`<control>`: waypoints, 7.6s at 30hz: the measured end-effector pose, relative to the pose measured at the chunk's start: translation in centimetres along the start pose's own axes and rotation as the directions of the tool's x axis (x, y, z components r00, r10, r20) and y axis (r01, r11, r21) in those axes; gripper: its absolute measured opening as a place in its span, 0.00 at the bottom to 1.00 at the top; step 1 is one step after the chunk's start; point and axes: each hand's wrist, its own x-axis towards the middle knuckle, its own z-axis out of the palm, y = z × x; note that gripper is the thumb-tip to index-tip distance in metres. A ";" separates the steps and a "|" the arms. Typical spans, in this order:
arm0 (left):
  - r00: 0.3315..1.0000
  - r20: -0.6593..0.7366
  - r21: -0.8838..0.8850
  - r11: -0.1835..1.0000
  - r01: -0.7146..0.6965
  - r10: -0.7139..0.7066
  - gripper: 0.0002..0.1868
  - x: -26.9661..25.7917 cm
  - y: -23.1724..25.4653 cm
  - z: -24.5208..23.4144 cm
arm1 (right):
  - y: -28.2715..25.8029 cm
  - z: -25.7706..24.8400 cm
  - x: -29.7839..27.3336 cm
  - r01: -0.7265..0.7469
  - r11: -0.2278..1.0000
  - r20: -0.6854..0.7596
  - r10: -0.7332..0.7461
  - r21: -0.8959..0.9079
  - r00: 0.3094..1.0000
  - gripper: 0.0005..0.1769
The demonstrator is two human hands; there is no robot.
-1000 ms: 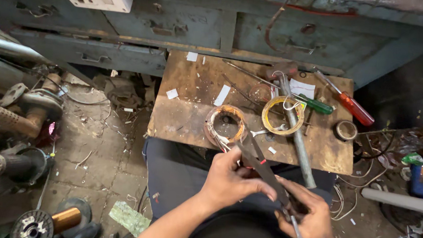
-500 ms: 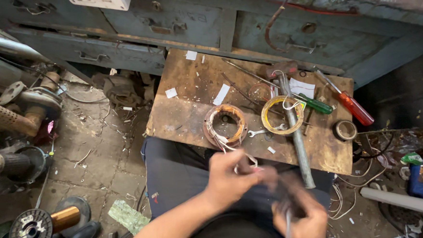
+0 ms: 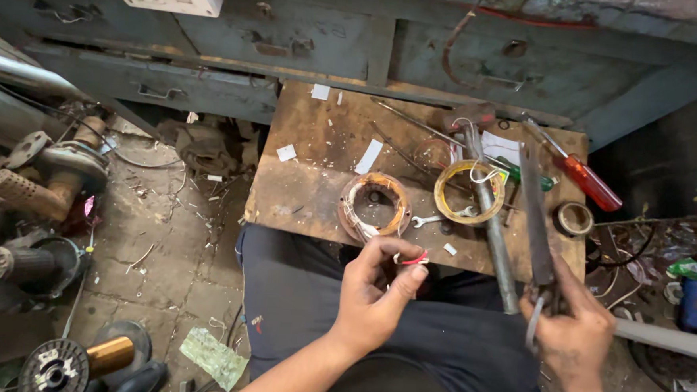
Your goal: The person strips the insulation from several wires using a knife, then connects them to a wall-mounted power socket. Afterward, they wrap the ends of the wires and the exterior of a copper coil with white electrical tape.
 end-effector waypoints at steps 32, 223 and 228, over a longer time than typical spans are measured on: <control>0.577 0.659 0.657 0.004 -0.754 0.483 0.22 -2.8 -5.3 -8.3 | 2.1 0.2 8.0 0.233 0.921 0.320 -0.129 -0.312 0.939 0.38; 0.700 -0.642 0.041 0.925 -0.377 0.313 0.13 24.5 10.8 -26.1 | -37.1 26.6 18.4 0.202 0.751 0.025 -0.279 0.629 0.960 0.11; 0.672 -0.683 0.036 0.933 -0.359 0.285 0.11 24.9 10.6 -26.3 | -36.3 26.0 17.9 0.354 0.772 -0.083 -0.368 0.528 0.926 0.10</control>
